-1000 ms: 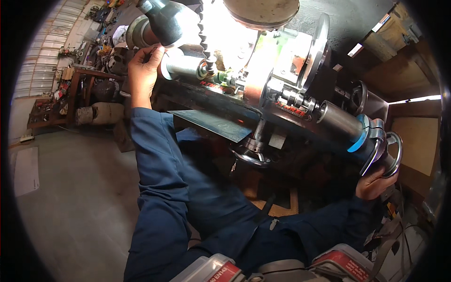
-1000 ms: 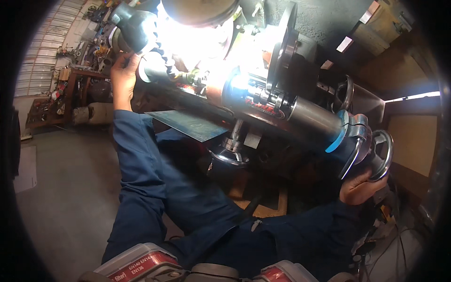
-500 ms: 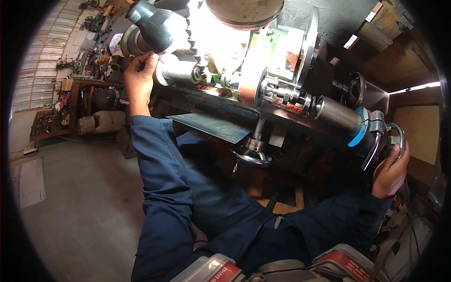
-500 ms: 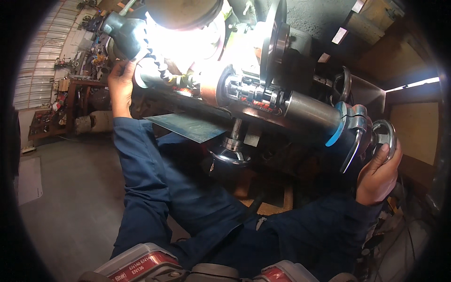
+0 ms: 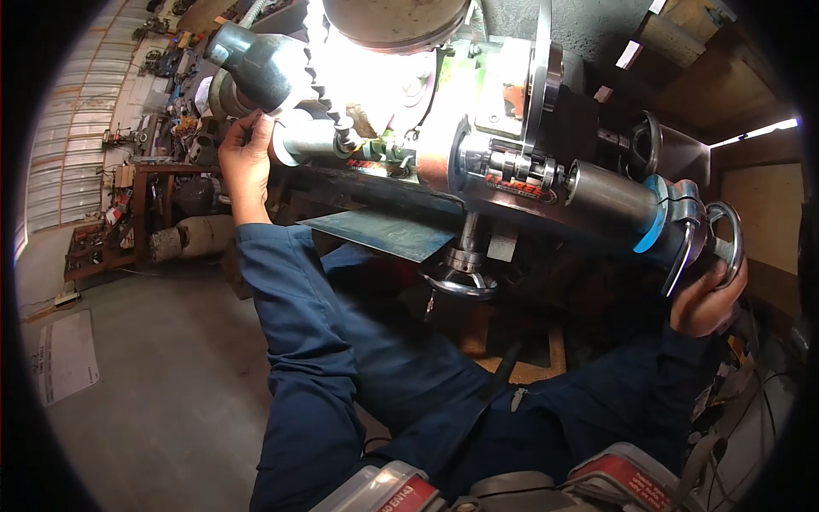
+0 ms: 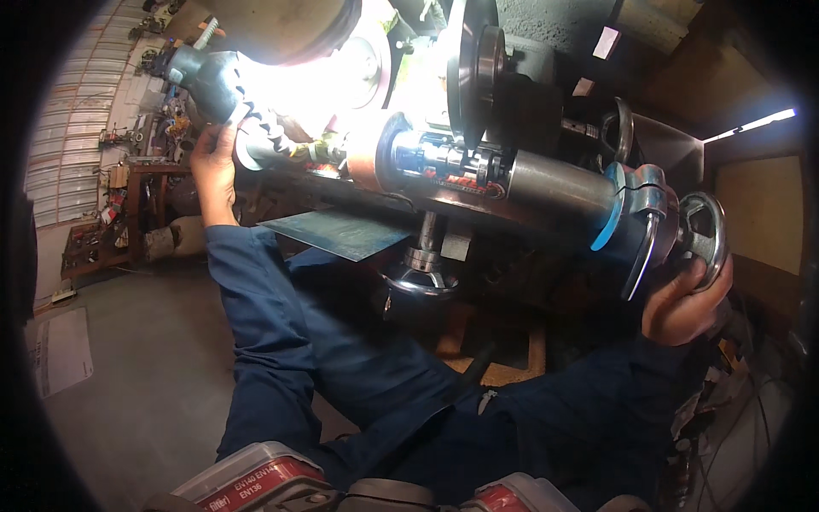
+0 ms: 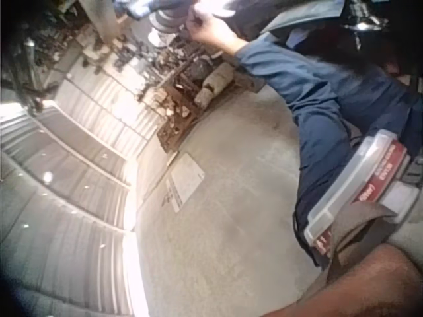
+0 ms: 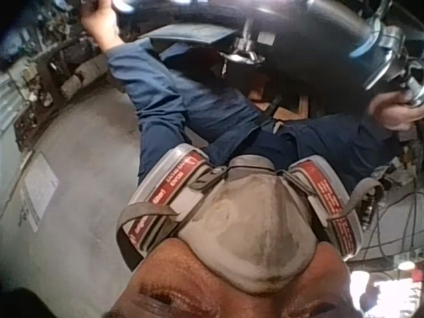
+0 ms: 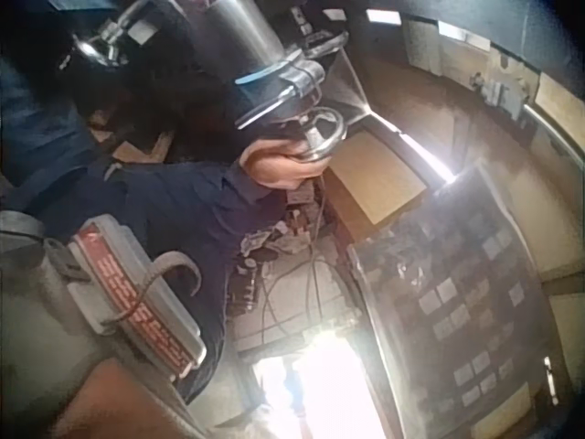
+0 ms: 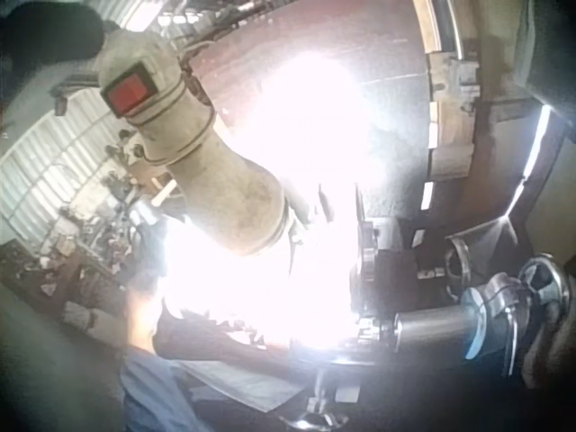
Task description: The person grinds a metal shaft using a lathe machine, measures the component with digital calipers, and turns the machine handwheels and levers to shape the part.
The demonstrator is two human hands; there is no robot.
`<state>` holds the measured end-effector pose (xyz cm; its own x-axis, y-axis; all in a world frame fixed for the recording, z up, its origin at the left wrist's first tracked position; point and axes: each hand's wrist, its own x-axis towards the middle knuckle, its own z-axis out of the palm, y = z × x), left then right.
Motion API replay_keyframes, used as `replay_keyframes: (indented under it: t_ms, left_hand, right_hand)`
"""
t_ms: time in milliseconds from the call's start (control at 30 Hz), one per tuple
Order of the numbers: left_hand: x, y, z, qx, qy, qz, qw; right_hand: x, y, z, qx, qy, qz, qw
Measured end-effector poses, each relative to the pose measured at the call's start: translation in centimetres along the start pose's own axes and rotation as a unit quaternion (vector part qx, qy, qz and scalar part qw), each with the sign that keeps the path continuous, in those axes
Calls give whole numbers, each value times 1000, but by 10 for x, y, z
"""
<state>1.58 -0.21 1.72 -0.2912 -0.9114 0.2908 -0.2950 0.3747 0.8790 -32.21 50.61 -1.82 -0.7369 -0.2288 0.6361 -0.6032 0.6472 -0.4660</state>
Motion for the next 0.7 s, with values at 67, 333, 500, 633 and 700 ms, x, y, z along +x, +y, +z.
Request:
replay_keyframes:
  t_ms: [67, 333, 500, 633, 700]
  left_hand:
    - [1, -2, -1, -3, -1, 7, 1000]
    - [1, -3, 0, -25, -7, 6, 1000]
    - [0, -2, 2, -25, -2, 8, 1000]
    - [1, -4, -3, 3, 1, 23, 1000]
    - [2, -6, 0, -4, 4, 18, 1000]
  right_hand:
    - [6, -5, -8, -48, -72, 69, 994]
    - [34, -26, -19, -71, -140, 53, 986]
    - [48, -26, -24, -74, -188, 35, 979]
    - [59, -25, -23, -87, -225, 9, 970]
    - [65, -23, -25, -81, -242, 17, 967]
